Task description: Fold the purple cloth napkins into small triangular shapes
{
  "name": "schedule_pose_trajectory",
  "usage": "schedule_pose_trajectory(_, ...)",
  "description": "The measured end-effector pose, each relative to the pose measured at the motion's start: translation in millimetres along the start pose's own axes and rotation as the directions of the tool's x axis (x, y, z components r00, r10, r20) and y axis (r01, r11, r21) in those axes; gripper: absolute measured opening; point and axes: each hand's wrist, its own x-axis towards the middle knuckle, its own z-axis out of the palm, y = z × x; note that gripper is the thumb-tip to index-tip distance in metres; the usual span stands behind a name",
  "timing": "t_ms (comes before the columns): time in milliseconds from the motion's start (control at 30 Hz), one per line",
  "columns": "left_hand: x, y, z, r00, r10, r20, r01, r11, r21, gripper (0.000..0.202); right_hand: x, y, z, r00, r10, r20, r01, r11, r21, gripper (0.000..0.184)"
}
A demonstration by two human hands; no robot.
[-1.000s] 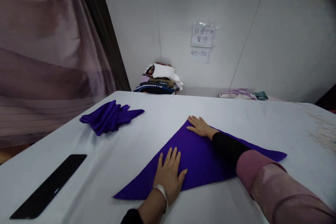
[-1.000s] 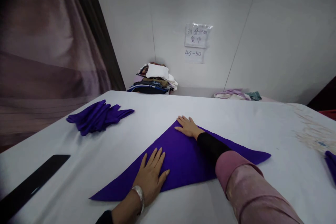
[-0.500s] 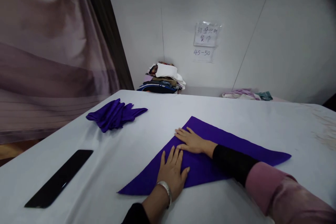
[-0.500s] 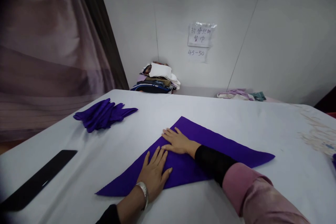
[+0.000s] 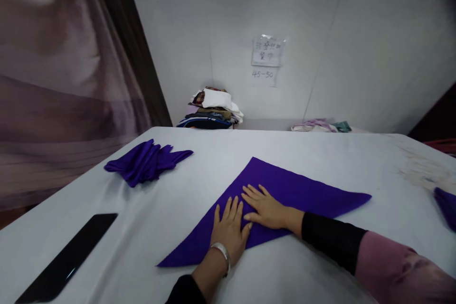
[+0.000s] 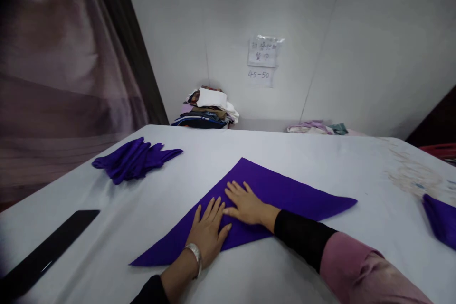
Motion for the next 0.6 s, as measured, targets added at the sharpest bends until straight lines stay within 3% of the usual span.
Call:
schedule_pose_trajectory(67,1.6,0.7,-2.1,1.0,-0.008,0.024,0.008,1.0,0.026,0.061,-20.0,-11.4,4.3,1.0,-0.009,0.008,0.009,0.999,0.042,0.073)
schedule_pose_trajectory(167,3.8,1.8,-6.0,0.999,-0.016,0.05,0.013,0.998,0.066,0.061,-48.8,-4.4,-0.5,0.993,0.114,-0.022,-0.113,0.992,0.049,0.074)
schedule_pose_trajectory(300,6.9,0.7,-7.0,0.997,-0.023,0.067,0.015,0.994,0.108,0.062,-90.8,33.4,-13.7,0.943,0.324,-0.077,-0.324,0.946,0.009,0.076)
schedule_pose_trajectory(600,12.9,-4.1,-1.2,0.999,-0.005,0.052,-0.004,0.984,0.177,0.063,-172.2,122.7,-32.4,0.749,0.642,-0.165,-0.658,0.749,-0.073,0.071)
